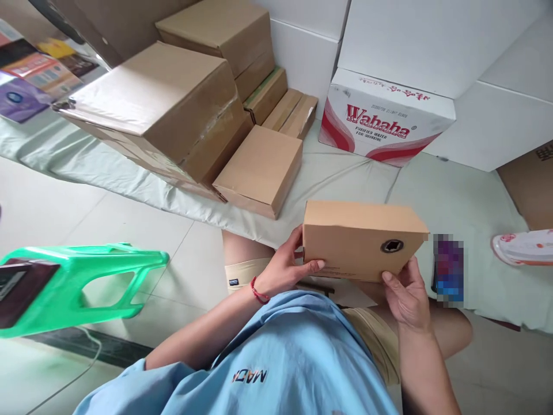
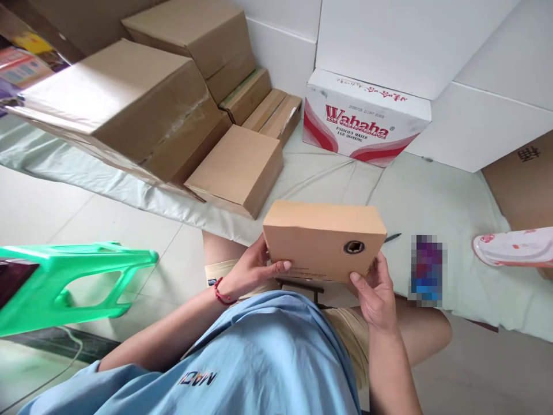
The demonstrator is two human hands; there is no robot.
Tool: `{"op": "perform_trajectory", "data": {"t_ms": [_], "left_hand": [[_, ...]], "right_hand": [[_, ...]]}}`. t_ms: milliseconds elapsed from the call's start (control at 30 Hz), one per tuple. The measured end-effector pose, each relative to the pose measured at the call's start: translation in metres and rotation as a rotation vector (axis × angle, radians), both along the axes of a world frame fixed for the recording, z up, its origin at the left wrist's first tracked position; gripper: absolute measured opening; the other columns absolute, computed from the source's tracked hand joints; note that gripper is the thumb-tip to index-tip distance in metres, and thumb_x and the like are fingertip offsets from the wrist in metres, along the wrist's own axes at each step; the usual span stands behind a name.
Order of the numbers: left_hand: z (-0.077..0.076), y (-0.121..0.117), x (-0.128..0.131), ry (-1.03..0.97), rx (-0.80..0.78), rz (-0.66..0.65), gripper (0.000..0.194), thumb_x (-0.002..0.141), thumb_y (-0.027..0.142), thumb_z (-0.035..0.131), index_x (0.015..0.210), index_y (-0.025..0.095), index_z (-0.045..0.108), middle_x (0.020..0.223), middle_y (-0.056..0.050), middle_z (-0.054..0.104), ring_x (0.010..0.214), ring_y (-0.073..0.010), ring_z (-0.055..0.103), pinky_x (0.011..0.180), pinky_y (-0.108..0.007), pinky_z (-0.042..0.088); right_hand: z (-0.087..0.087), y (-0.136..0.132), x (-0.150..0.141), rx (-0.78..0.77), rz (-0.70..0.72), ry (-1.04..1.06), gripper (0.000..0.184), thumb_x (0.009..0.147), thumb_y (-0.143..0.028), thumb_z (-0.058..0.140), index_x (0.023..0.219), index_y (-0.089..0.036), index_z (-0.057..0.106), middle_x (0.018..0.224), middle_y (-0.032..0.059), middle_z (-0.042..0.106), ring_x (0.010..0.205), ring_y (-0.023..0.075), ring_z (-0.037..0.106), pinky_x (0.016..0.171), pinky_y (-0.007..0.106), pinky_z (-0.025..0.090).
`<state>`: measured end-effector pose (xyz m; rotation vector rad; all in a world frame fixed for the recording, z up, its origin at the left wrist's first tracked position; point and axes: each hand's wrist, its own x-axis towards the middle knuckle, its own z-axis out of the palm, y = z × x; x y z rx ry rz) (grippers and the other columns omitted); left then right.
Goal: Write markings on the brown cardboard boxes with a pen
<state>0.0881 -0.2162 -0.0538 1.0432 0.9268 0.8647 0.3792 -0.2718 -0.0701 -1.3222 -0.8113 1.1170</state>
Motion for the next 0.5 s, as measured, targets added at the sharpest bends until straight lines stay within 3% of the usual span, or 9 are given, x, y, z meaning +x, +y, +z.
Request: {"op": "perform_trajectory", "data": {"t_ms": [133, 233, 333, 500], "left_hand": [[-0.012, 0.001, -0.004, -0.159, -0.101, -0.008, 0.078, 0.077, 0.040, 0.100, 0.142, 0.022, 0.063, 0.158, -0.017, 0.064, 0.147, -0.0387, 0.059, 0.111, -0.045, 0.057], [-0.024, 0.000, -0.003, -0.302, -0.149, 0.031, 0.066, 0.074, 0.033, 0.101, 0.130, 0.019, 0.070, 0.148, -0.016, 0.072, 0.142, -0.0371, 0.065, 0.112, -0.045, 0.057], [-0.038, -0.001, -0.004, -0.450, -0.294, 0.044, 0.059, 0.072, 0.029, 0.100, 0.123, 0.017, 0.075, 0.134, -0.015, 0.080, 0.133, -0.0344, 0.072, 0.115, -0.045, 0.055], [-0.056, -0.002, -0.004, -0.577, -0.486, -0.014, 0.054, 0.070, 0.031, 0.095, 0.118, 0.016, 0.078, 0.118, -0.012, 0.085, 0.117, -0.0345, 0.079, 0.108, -0.049, 0.060]], "right_hand": [[0.009, -0.006, 0.004, 0.068, 0.096, -0.092, 0.070, 0.085, -0.036, 0.091, 0.149, -0.034, 0.066, 0.145, 0.0089, 0.073, 0.135, 0.0265, 0.068, 0.114, 0.047, 0.058], [0.018, -0.013, 0.009, 0.121, 0.168, -0.168, 0.065, 0.093, -0.038, 0.083, 0.155, -0.036, 0.064, 0.156, 0.0086, 0.067, 0.147, 0.0302, 0.061, 0.122, 0.053, 0.052], [0.031, -0.022, 0.010, 0.165, 0.233, -0.285, 0.057, 0.102, -0.043, 0.072, 0.158, -0.034, 0.064, 0.166, 0.0090, 0.058, 0.157, 0.0344, 0.053, 0.129, 0.057, 0.045], [0.059, -0.028, -0.015, 0.309, 0.341, -0.542, 0.052, 0.104, -0.030, 0.070, 0.156, -0.037, 0.066, 0.161, 0.0063, 0.063, 0.150, 0.0303, 0.061, 0.117, 0.044, 0.059]]}}
